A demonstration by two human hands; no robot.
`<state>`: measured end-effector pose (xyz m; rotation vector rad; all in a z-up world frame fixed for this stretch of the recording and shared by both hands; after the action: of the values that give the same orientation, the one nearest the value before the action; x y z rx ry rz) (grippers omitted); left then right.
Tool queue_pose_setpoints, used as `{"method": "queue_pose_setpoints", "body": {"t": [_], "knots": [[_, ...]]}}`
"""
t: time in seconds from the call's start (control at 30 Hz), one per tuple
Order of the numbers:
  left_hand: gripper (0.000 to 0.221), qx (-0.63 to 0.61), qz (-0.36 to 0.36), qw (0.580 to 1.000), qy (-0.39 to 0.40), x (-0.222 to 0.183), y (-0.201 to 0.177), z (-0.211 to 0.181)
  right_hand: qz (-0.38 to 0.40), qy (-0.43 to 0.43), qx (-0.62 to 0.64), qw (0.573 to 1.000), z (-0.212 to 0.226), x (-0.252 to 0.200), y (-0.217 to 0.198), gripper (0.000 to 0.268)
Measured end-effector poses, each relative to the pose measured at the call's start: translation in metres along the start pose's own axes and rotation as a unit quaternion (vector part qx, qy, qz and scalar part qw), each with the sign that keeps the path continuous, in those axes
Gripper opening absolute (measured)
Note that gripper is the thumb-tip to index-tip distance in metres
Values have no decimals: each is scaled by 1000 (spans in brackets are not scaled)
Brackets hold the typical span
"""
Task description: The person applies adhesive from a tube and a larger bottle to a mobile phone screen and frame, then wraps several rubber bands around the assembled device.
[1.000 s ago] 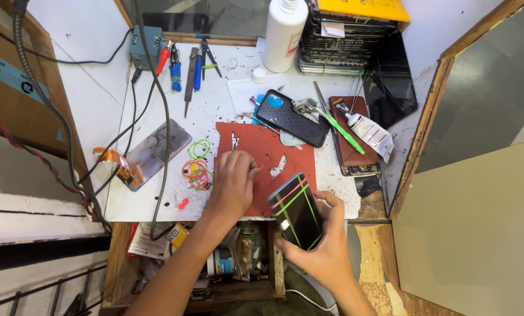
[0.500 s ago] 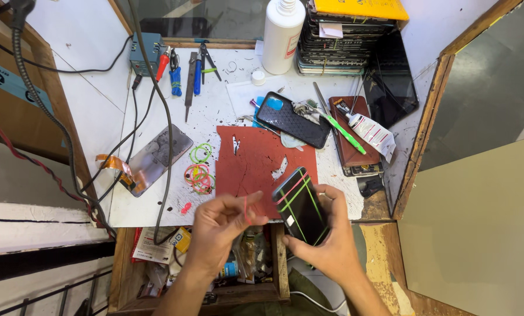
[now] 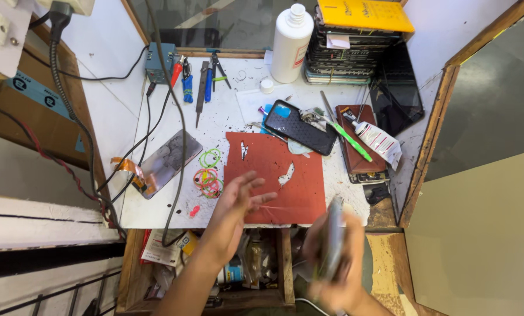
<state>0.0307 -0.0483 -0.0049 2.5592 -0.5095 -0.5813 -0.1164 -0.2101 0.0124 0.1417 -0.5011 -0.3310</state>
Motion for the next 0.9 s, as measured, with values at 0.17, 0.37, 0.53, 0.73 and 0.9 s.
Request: {"method": "queue_pose_setpoints", "body": {"t": [0.17,0.37,0.53,0.73,0.9], "knots": [[103,386,82,859,326,-37,30,-32,-24,46,-254,966,-10,29,-15,88],[52,413,123,893,130,-5,13,-39,239,-88,-300,919,12,25,-16,80],[31,447,399,800,27,-47,-20,-48,-96,251,-107,957,-8,42,-35,85],[66,-163,162,967,114,-56,14,-17,-230,219,-79,945,-19,36,-18,80],[73,-34,126,989,-61,-25,10,-12,187,-192,-482,834,25,57,-15,71]]}}
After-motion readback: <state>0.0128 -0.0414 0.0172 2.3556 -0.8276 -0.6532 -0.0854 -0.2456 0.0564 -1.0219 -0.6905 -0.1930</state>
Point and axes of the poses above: each hand's wrist, its own x-axis towards the middle knuckle, its own y-axis out of the palm, z = x × y, the point moved 1 cm from there along x, towards the middle knuckle, and after that the axes turned 8 degrees about -z, right-handed, at the moved point
